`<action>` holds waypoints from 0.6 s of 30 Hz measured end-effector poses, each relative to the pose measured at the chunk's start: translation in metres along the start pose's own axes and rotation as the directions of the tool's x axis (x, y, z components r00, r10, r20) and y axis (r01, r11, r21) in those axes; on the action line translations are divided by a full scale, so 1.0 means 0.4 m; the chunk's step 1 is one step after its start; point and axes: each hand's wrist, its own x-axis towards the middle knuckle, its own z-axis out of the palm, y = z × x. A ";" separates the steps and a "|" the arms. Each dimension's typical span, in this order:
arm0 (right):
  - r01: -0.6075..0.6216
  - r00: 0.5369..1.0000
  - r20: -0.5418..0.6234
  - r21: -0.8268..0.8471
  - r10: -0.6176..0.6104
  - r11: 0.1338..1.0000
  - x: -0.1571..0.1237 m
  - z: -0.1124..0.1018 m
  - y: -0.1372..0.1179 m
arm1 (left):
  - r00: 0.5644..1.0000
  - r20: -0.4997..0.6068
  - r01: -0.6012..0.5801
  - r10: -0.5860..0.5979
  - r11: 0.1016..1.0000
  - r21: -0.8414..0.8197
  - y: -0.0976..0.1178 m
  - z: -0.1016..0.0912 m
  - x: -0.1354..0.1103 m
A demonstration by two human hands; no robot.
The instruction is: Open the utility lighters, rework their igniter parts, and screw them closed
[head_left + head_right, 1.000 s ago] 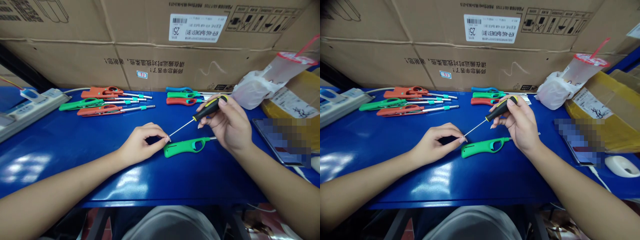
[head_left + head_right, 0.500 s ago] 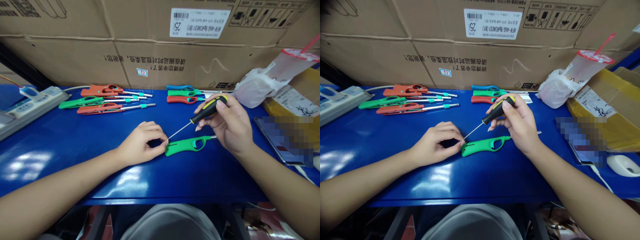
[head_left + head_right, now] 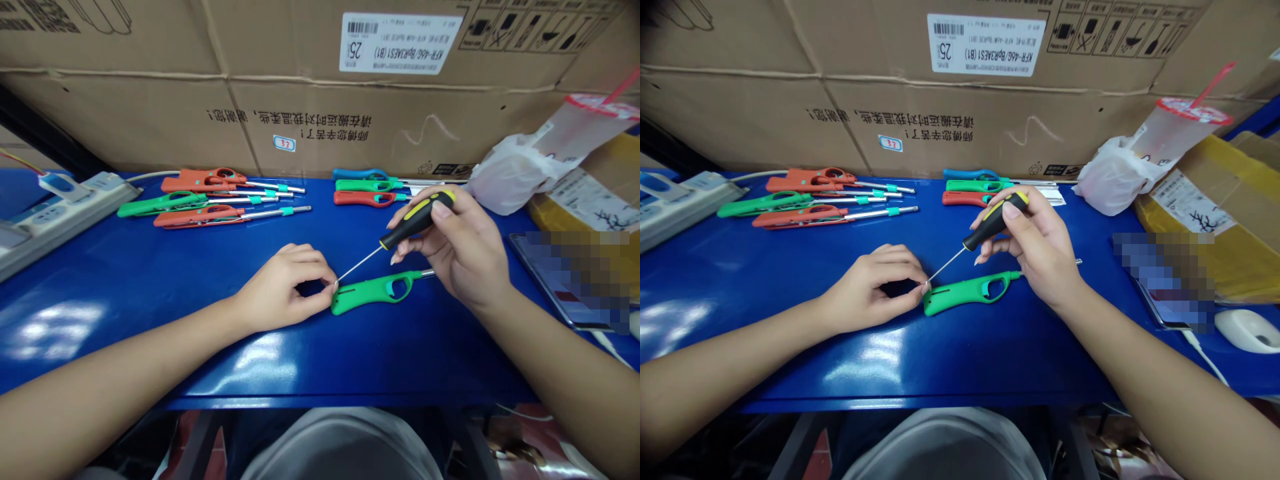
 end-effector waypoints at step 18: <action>0.039 0.999 -0.010 -0.012 -0.039 0.999 -0.004 0.002 -0.005 | 1.000 0.005 -0.017 0.017 0.997 0.070 0.003 -0.004 0.002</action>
